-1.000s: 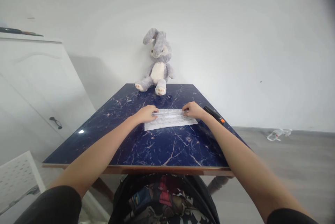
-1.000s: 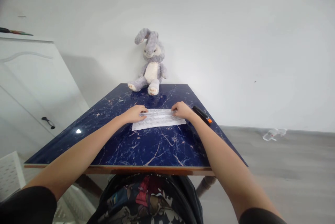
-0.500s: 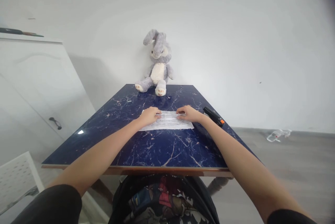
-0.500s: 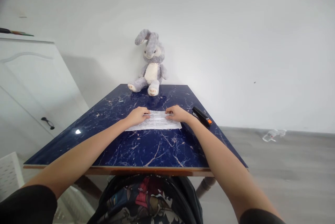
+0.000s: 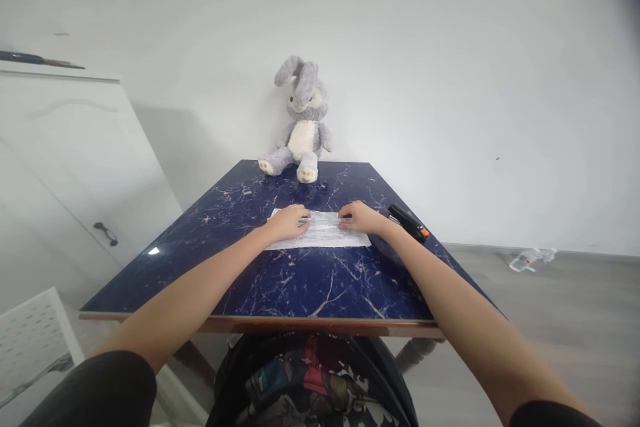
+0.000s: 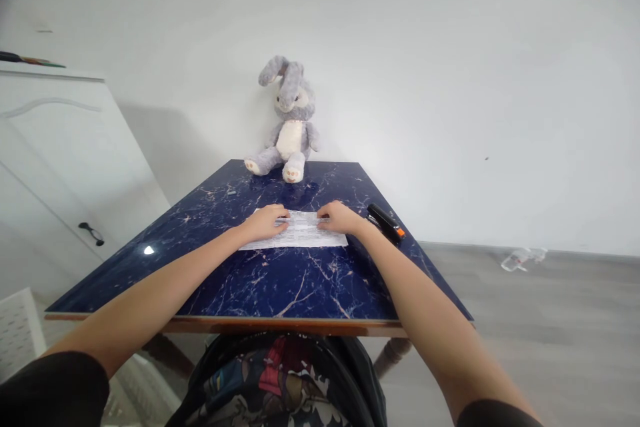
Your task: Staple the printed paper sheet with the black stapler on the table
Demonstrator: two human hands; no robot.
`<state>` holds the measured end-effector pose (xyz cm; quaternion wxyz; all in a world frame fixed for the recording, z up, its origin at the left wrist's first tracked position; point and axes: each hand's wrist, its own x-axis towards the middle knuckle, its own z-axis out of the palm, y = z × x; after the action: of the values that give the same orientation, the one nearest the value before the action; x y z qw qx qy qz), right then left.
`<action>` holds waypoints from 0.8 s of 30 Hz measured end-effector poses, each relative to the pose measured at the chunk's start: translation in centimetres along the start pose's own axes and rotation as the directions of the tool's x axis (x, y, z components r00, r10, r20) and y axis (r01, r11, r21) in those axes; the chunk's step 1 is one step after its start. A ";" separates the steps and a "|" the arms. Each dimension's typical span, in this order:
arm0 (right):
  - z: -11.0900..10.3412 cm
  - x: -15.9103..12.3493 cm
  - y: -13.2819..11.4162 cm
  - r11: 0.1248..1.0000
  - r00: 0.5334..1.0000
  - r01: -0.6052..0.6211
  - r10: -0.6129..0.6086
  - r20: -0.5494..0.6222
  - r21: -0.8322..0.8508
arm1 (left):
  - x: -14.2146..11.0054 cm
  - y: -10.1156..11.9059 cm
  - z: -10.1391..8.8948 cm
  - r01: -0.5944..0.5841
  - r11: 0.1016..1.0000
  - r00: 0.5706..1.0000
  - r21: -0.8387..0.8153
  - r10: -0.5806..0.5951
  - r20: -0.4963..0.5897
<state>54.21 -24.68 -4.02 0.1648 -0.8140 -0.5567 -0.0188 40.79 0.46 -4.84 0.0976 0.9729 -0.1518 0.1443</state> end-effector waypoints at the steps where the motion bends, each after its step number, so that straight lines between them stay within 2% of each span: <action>1: 0.0 0.0 -0.1 1.000 1.000 0.012 -0.012 -0.002 -0.002 | 0.0 0.1 0.0 0.001 1.000 1.000 0.006 -0.001 -0.003; 5: -0.7 -0.1 -0.5 0.999 0.999 0.046 -0.046 -0.011 0.011 | 0.0 0.4 -0.2 0.015 1.000 1.000 0.028 -0.015 0.002; 8: -1.9 -0.4 -0.6 1.000 0.993 -0.011 0.014 -0.119 0.026 | 0.0 0.4 -0.2 0.018 0.999 1.000 0.030 -0.018 -0.003; 10: -3.0 -0.8 -0.3 0.994 0.960 -0.110 0.106 -0.260 0.000 | -0.1 0.4 -0.3 0.025 0.999 1.000 0.020 -0.025 -0.009; 12: -4.2 -1.4 0.1 0.973 0.898 -0.226 0.196 -0.393 -0.032 | -0.1 0.3 -0.3 0.025 1.000 1.000 0.006 -0.025 -0.009; 14: -5.1 -1.9 0.4 0.952 0.844 -0.304 0.259 -0.469 -0.023 | -0.1 0.3 -0.3 0.019 1.000 1.000 -0.005 -0.019 -0.005; 15: -5.4 -2.1 0.4 0.951 0.836 -0.308 0.270 -0.477 -0.002 | 0.0 0.3 -0.3 0.015 1.000 1.000 -0.010 -0.015 -0.003; 16: -5.6 -2.2 0.3 0.958 0.845 -0.286 0.263 -0.465 0.022 | 0.0 0.3 -0.2 0.012 1.000 1.000 -0.015 -0.012 -0.002; 18: -5.3 -2.1 -0.3 0.981 0.904 -0.185 0.192 -0.381 0.055 | 0.1 0.2 0.0 0.008 1.000 1.000 -0.029 -0.008 -0.001; 21: -3.5 -1.2 -1.6 0.999 0.989 -0.009 0.014 -0.145 0.035 | 0.2 -0.1 0.2 0.013 0.999 1.000 -0.047 -0.013 0.004; 24: -1.4 -0.3 -2.3 0.996 0.996 0.076 -0.075 0.038 -0.038 | 0.2 -0.2 0.3 0.007 0.998 1.000 -0.054 -0.007 0.006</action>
<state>52.21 -24.59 -2.19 0.1378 -0.7956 -0.5896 -0.0212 41.11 0.53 -5.06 0.1241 0.9708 -0.1526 0.1371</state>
